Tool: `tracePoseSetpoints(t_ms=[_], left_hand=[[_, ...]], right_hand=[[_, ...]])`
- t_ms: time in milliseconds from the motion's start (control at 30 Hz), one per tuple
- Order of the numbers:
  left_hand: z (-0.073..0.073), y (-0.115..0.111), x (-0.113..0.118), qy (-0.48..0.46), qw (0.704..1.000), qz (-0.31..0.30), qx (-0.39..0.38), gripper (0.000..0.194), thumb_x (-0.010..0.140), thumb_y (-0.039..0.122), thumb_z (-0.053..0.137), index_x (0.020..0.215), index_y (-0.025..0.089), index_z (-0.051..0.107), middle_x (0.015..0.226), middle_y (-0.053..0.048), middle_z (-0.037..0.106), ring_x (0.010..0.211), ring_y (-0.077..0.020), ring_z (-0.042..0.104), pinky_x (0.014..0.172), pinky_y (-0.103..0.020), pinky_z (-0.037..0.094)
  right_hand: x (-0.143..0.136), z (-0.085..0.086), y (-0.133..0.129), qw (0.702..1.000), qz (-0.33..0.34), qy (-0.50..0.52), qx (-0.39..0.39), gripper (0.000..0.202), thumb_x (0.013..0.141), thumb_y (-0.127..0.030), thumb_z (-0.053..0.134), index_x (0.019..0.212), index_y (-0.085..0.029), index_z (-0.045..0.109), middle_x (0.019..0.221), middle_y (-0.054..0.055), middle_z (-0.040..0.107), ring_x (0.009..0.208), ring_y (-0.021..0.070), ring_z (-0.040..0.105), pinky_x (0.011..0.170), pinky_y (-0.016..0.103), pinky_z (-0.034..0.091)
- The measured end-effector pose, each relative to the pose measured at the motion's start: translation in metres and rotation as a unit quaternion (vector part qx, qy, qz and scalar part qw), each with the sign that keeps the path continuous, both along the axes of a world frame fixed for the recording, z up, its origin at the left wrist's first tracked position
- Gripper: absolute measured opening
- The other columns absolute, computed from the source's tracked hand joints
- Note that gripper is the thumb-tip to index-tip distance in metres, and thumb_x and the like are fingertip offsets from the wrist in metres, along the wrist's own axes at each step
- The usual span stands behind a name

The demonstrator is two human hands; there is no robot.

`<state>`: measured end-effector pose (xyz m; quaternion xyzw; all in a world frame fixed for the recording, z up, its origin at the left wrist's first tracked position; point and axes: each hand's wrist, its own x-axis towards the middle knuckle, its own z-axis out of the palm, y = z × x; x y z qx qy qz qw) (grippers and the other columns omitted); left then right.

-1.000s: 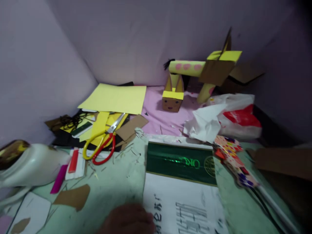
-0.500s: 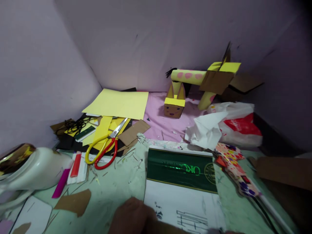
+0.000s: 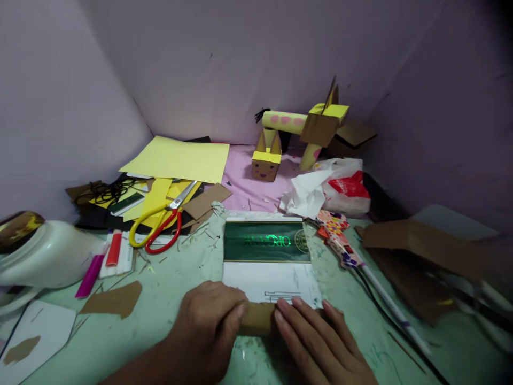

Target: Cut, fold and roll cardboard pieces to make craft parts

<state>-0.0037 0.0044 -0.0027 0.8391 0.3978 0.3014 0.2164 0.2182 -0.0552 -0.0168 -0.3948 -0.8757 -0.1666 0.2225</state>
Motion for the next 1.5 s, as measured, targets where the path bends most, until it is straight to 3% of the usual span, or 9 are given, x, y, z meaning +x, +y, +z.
tracePoseSetpoints(t_ms=[133, 233, 500, 733, 933, 1033, 1167, 1267, 1500], left_hand=[[0.003, -0.006, 0.005, 0.030, 0.990, 0.031, 0.132, 0.020, 0.084, 0.013, 0.044, 0.090, 0.018, 0.062, 0.090, -0.008, 0.064, 0.085, -0.0214, 0.057, 0.068, -0.035, 0.047], [0.004, -0.013, 0.011, 0.080, 0.966, -0.007, 0.245, 0.022, 0.085, 0.013, 0.043, 0.095, 0.017, 0.063, 0.096, -0.007, 0.065, 0.093, -0.0225, 0.053, 0.085, -0.040, 0.042], [-0.019, -0.026, 0.015, 0.101, 0.954, -0.060, 0.275, 0.032, 0.082, 0.004, 0.034, 0.098, 0.010, 0.061, 0.093, -0.010, 0.062, 0.089, -0.0244, 0.053, 0.086, -0.041, 0.038], [-0.015, -0.021, 0.018, 0.097, 0.987, -0.095, 0.088, 0.025, 0.076, 0.008, 0.037, 0.086, 0.016, 0.058, 0.071, -0.005, 0.055, 0.062, -0.0202, 0.045, 0.054, -0.033, 0.035], [0.002, -0.004, 0.025, 0.141, 0.987, -0.069, -0.020, 0.025, 0.085, 0.014, 0.035, 0.066, 0.019, 0.051, 0.065, -0.003, 0.053, 0.062, -0.0194, 0.048, 0.054, -0.032, 0.034], [0.004, 0.001, 0.028, 0.168, 0.983, -0.052, -0.047, 0.026, 0.086, 0.018, 0.036, 0.064, 0.020, 0.051, 0.063, -0.003, 0.054, 0.060, -0.0194, 0.049, 0.053, -0.032, 0.036], [0.001, -0.003, 0.033, 0.184, 0.976, -0.008, 0.116, 0.020, 0.083, 0.014, 0.039, 0.079, 0.017, 0.059, 0.072, -0.008, 0.059, 0.063, -0.0223, 0.050, 0.055, -0.036, 0.040], [0.000, -0.010, 0.032, 0.137, 0.958, -0.011, 0.254, 0.024, 0.083, 0.006, 0.038, 0.088, 0.013, 0.060, 0.082, -0.010, 0.064, 0.073, -0.0220, 0.053, 0.068, -0.039, 0.045], [-0.003, -0.009, 0.026, 0.181, 0.923, -0.053, 0.335, 0.027, 0.085, 0.004, 0.036, 0.092, 0.005, 0.062, 0.090, -0.014, 0.067, 0.083, -0.0247, 0.058, 0.078, -0.040, 0.048]], right_hand=[[-0.005, 0.004, 0.005, 1.000, -0.007, 0.016, -0.007, 0.036, 0.096, -0.015, 0.032, 0.112, -0.017, 0.064, 0.111, 0.002, 0.070, 0.107, 0.0155, 0.060, 0.109, 0.033, 0.028], [-0.005, 0.003, 0.000, 0.999, -0.007, 0.036, -0.020, 0.038, 0.097, -0.014, 0.029, 0.111, -0.015, 0.064, 0.113, 0.002, 0.069, 0.108, 0.0168, 0.059, 0.105, 0.033, 0.032], [-0.009, -0.006, 0.002, 0.987, 0.024, 0.139, -0.081, 0.034, 0.097, -0.014, 0.031, 0.107, -0.010, 0.063, 0.101, 0.007, 0.072, 0.092, 0.0177, 0.063, 0.082, 0.031, 0.050], [-0.009, 0.000, 0.007, 0.971, 0.039, 0.172, -0.161, 0.032, 0.089, -0.012, 0.035, 0.110, -0.009, 0.058, 0.093, 0.013, 0.068, 0.080, 0.0209, 0.056, 0.068, 0.034, 0.049], [-0.013, 0.009, 0.020, 0.971, -0.007, 0.061, -0.230, 0.014, 0.076, -0.014, 0.049, 0.086, -0.015, 0.060, 0.073, 0.007, 0.061, 0.065, 0.0201, 0.047, 0.057, 0.033, 0.037], [-0.019, 0.011, 0.030, 0.964, -0.044, 0.013, -0.263, 0.011, 0.083, -0.024, 0.048, 0.076, -0.019, 0.055, 0.070, 0.005, 0.058, 0.065, 0.0204, 0.047, 0.054, 0.032, 0.034], [-0.022, 0.014, 0.038, 0.944, -0.084, -0.009, -0.320, 0.030, 0.091, -0.046, 0.038, 0.084, -0.020, 0.052, 0.079, 0.005, 0.058, 0.068, 0.0213, 0.050, 0.053, 0.030, 0.033], [-0.022, 0.018, 0.040, 0.931, -0.098, -0.008, -0.351, 0.033, 0.089, -0.050, 0.038, 0.085, -0.020, 0.050, 0.083, 0.006, 0.057, 0.070, 0.0220, 0.051, 0.054, 0.032, 0.035], [-0.027, 0.015, 0.030, 0.951, -0.136, 0.019, -0.278, 0.035, 0.081, -0.052, 0.051, 0.082, -0.017, 0.054, 0.082, 0.009, 0.056, 0.077, 0.0267, 0.047, 0.070, 0.046, 0.039]])
